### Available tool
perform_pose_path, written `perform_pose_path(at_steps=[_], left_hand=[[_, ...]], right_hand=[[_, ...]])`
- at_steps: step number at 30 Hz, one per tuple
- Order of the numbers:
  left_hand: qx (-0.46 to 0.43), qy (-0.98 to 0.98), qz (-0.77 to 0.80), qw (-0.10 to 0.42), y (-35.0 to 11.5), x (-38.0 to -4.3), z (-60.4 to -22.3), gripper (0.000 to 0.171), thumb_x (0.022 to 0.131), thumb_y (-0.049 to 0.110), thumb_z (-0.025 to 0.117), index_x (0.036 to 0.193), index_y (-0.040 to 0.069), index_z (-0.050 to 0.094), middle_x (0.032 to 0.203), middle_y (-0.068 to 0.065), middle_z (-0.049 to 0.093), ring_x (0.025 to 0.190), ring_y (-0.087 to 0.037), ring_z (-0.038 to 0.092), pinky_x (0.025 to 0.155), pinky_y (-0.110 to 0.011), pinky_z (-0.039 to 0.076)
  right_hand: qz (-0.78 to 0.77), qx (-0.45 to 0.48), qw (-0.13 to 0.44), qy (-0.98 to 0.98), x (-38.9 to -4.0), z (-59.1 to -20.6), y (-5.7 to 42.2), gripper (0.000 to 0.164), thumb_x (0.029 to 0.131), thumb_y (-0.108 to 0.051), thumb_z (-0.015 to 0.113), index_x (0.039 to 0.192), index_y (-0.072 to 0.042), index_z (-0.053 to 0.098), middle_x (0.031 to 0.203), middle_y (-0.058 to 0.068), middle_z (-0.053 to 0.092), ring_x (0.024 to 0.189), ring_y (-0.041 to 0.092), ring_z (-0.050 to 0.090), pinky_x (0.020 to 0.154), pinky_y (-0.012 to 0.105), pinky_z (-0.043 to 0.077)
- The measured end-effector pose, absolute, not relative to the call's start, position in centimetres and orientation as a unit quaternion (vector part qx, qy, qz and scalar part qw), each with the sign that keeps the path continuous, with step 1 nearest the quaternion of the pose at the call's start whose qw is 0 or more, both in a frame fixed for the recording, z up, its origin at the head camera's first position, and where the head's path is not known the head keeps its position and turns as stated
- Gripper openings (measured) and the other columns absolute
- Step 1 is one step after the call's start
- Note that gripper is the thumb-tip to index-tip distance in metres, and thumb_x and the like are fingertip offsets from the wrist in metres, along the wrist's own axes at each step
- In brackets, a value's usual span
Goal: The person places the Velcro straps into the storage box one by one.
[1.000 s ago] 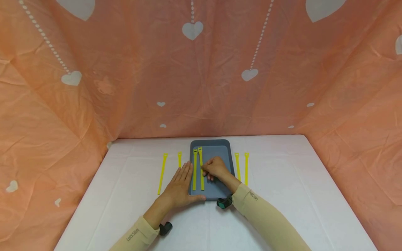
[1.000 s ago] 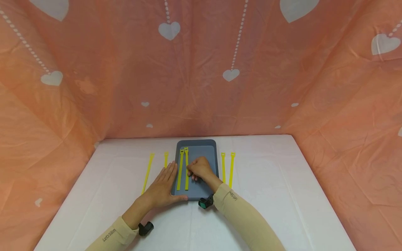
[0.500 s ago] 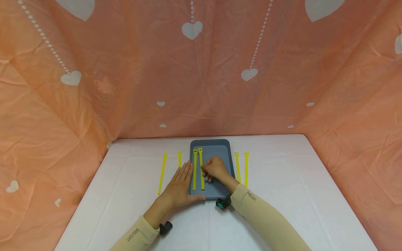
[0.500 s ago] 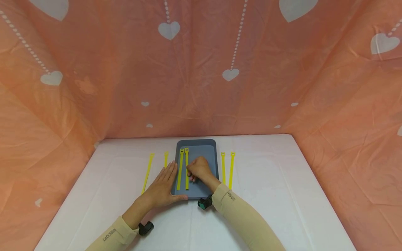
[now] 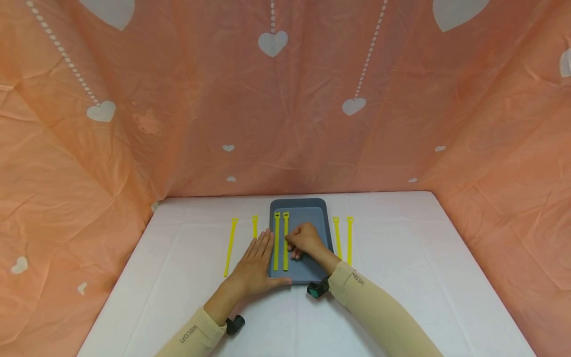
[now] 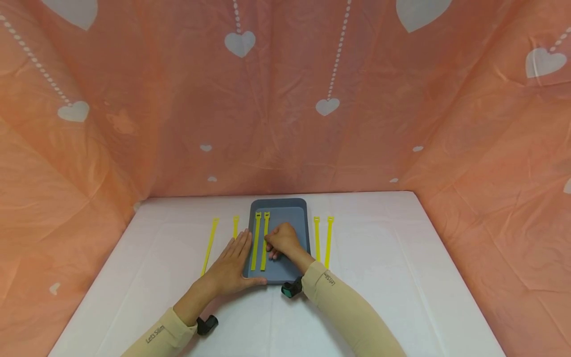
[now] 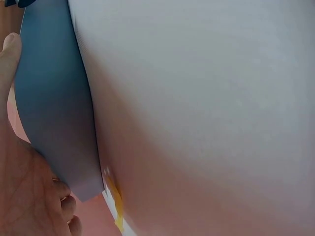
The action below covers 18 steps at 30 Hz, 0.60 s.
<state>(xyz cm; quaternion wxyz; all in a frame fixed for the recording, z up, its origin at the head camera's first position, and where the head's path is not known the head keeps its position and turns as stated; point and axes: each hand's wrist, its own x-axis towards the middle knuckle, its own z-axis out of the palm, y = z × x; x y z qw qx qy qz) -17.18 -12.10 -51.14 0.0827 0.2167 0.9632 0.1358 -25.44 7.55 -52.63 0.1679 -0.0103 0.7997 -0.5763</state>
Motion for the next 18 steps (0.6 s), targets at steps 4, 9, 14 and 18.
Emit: perform_pose_path(at_steps=[4, 9, 14, 18], left_hand=[[0.214, 0.964, 0.134, 0.084, -12.10, -17.22, -51.17, 0.131, 0.089, 0.084, 0.063, 0.171, 0.000, 0.006, 0.180, -0.016, 0.000, 0.167, -0.030, -0.002, 0.135, -0.049, 0.007], [0.217, 0.964, 0.130, 0.081, -12.17, -17.19, -51.16, 0.131, 0.089, 0.084, 0.063, 0.171, 0.000, 0.006, 0.180, -0.017, 0.000, 0.167, -0.031, -0.001, 0.135, -0.050, 0.007], [0.224, 0.962, 0.140, 0.074, -12.26, -17.14, -51.16, 0.131, 0.089, 0.082, 0.065, 0.171, -0.002, 0.009, 0.180, -0.019, 0.003, 0.167, -0.034, 0.002, 0.134, -0.052, 0.010], [0.223, 0.962, 0.138, 0.079, -12.27, -17.20, -51.16, 0.131, 0.089, 0.083, 0.065, 0.171, -0.002, 0.008, 0.180, -0.018, 0.002, 0.167, -0.034, 0.002, 0.135, -0.050, 0.009]], right_hand=[[-0.595, -0.011, 0.173, 0.785, -25.38, -52.59, 7.78, 0.016, 0.100, -0.004, 0.070, 0.091, 0.008, 0.075, 0.066, 0.009, 0.072, 0.043, 0.011, 0.064, 0.042, 0.025, 0.054], [-0.619, -0.010, 0.177, 0.765, -25.33, -52.46, 7.98, 0.014, 0.099, -0.002, 0.069, 0.094, 0.010, 0.074, 0.068, 0.011, 0.072, 0.044, 0.012, 0.064, 0.042, 0.024, 0.054], [-0.625, -0.009, 0.174, 0.761, -25.27, -52.59, 8.02, 0.013, 0.099, -0.003, 0.070, 0.097, 0.010, 0.073, 0.070, 0.011, 0.072, 0.044, 0.011, 0.064, 0.043, 0.025, 0.055], [-0.628, -0.014, 0.175, 0.758, -25.00, -52.51, 8.11, 0.011, 0.099, -0.003, 0.069, 0.099, 0.008, 0.071, 0.072, 0.012, 0.072, 0.046, 0.013, 0.066, 0.045, 0.027, 0.057]])
